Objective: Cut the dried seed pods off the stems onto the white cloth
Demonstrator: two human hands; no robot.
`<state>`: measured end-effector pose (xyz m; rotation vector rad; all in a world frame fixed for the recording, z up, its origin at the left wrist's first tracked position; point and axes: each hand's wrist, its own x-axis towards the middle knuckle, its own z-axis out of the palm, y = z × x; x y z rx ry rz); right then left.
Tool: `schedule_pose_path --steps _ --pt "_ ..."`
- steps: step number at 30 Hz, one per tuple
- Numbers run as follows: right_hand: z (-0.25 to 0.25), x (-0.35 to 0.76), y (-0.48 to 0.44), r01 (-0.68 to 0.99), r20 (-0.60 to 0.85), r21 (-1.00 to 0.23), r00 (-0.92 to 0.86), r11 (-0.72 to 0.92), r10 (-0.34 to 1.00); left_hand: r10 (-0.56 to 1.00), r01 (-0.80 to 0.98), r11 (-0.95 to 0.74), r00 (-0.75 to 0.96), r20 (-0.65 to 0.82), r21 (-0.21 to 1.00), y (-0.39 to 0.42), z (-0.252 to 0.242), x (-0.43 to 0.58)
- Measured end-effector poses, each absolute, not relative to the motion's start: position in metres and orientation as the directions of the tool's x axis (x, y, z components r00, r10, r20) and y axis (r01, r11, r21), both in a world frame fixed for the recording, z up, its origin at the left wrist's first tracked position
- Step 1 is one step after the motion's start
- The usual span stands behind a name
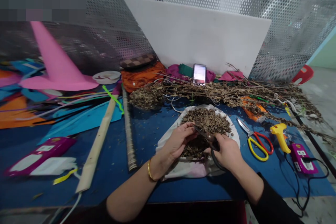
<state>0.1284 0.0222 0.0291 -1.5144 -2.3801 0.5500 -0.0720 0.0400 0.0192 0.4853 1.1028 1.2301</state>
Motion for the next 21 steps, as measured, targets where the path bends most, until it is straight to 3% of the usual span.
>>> schedule_pose_path --steps 5,10,21 --pt "0.0302 0.1277 0.0217 0.801 -0.008 -0.471 -0.422 0.369 0.907 0.917 -0.510 0.312 -0.059 -0.394 0.802 0.0401 0.0194 -0.0734" --pt "0.0315 0.1268 0.0214 0.840 0.047 -0.392 -0.389 0.375 0.920 0.918 -0.548 0.273 -0.098 -0.385 0.791 0.0409 0.0215 -0.0749" --pt "0.0283 0.1271 0.0222 0.833 0.040 -0.377 -0.421 0.404 0.906 0.926 -0.452 0.308 -0.058 -0.372 0.837 0.0372 0.0247 -0.0704"
